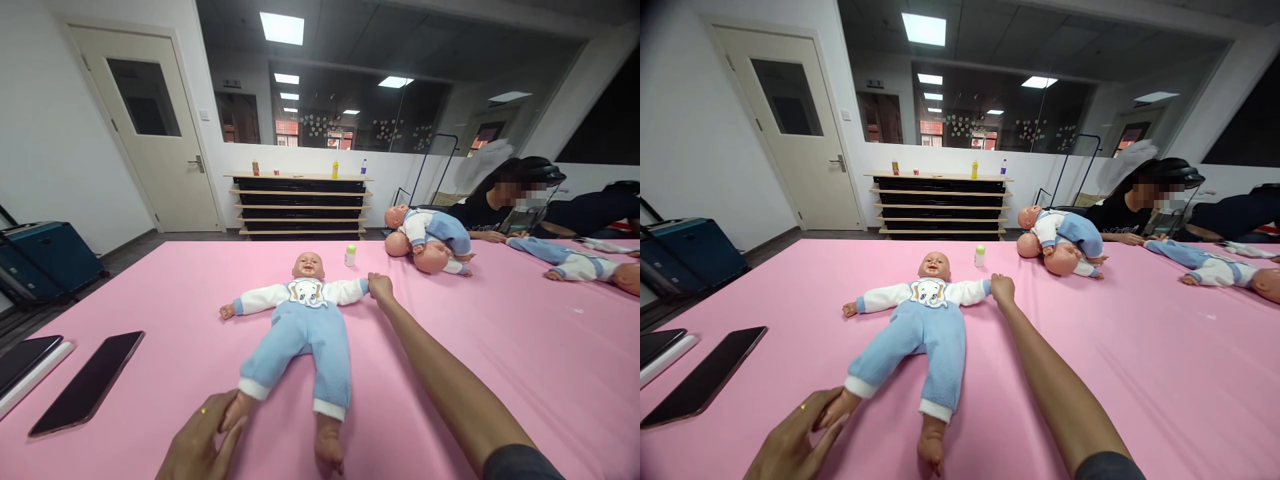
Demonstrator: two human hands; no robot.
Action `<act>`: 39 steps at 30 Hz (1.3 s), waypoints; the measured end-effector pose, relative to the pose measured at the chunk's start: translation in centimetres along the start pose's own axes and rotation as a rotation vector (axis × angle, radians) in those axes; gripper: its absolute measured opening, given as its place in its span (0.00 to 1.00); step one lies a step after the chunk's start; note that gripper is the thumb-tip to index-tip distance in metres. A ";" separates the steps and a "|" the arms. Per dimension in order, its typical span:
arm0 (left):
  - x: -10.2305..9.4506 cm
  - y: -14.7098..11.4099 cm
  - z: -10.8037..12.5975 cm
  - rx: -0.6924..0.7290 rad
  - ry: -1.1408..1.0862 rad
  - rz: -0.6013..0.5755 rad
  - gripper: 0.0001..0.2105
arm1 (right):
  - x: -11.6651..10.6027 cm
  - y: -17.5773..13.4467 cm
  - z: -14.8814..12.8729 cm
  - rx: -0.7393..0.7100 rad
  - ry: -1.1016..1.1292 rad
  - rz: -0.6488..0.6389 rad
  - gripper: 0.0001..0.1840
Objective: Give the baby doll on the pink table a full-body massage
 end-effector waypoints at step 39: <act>-2.1 3.2 3.1 0.173 0.049 0.166 0.13 | 0.6 0.7 -3.3 -0.173 -0.208 -0.039 0.17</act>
Point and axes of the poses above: each hand's wrist, its own y-axis towards the middle knuckle, its own x-axis out of the palm, z = x × y, the point moved 3 cm from there along y, towards the middle knuckle, and after that the axes turned 2 degrees about y, right-handed, at the moved point
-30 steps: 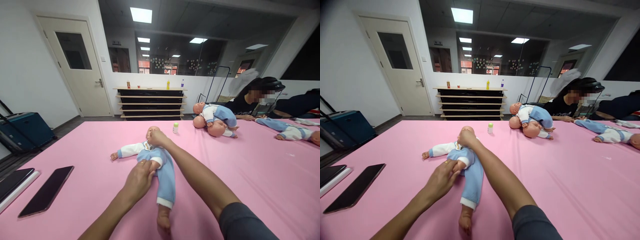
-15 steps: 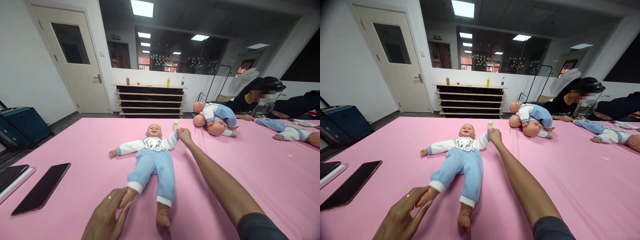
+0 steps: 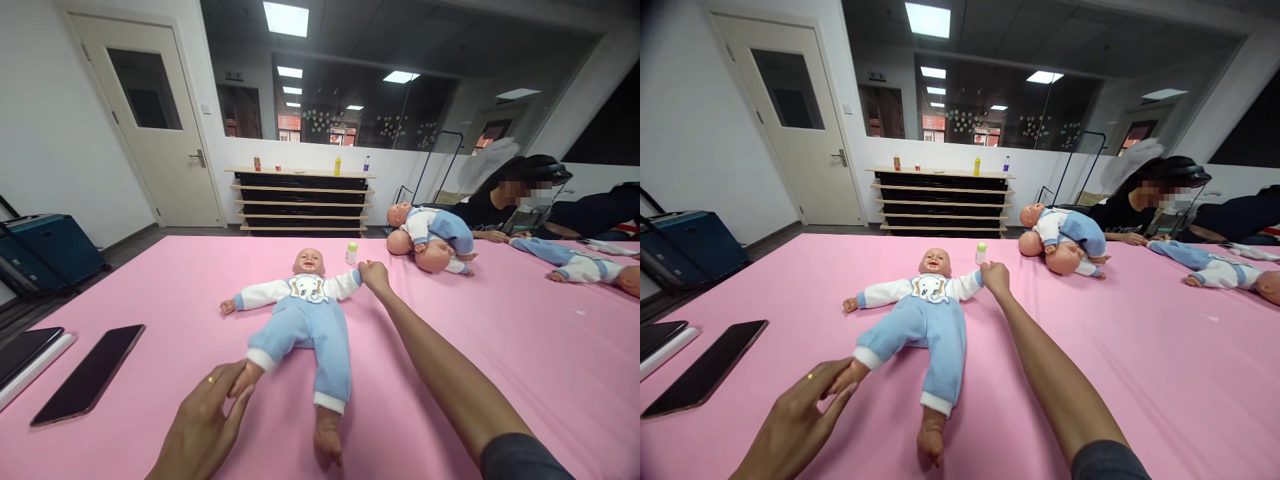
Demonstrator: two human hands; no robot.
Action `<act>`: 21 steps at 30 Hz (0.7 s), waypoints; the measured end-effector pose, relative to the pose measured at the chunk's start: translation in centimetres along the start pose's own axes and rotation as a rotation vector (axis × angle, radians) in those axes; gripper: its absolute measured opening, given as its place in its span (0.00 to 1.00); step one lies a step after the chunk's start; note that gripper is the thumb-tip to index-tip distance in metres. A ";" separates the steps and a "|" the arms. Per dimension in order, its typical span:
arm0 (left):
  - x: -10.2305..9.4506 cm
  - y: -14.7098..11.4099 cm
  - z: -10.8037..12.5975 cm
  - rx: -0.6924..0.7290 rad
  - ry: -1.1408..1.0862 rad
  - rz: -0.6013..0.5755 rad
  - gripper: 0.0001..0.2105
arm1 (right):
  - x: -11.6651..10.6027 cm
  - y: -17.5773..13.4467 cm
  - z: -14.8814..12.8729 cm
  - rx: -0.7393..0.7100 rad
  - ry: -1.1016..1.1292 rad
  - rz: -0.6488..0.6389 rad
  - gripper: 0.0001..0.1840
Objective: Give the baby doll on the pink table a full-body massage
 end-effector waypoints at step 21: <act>-1.1 0.6 2.0 0.032 -0.074 -0.077 0.14 | 0.7 0.1 -7.1 -0.288 -0.046 -0.191 0.13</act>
Point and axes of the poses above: each hand's wrist, its own y-axis towards the middle knuckle, its own x-axis out of the palm, z = x × y, the point moved 3 cm from there along y, towards the middle knuckle, and after that the axes turned 2 degrees about y, right-handed, at the moved point
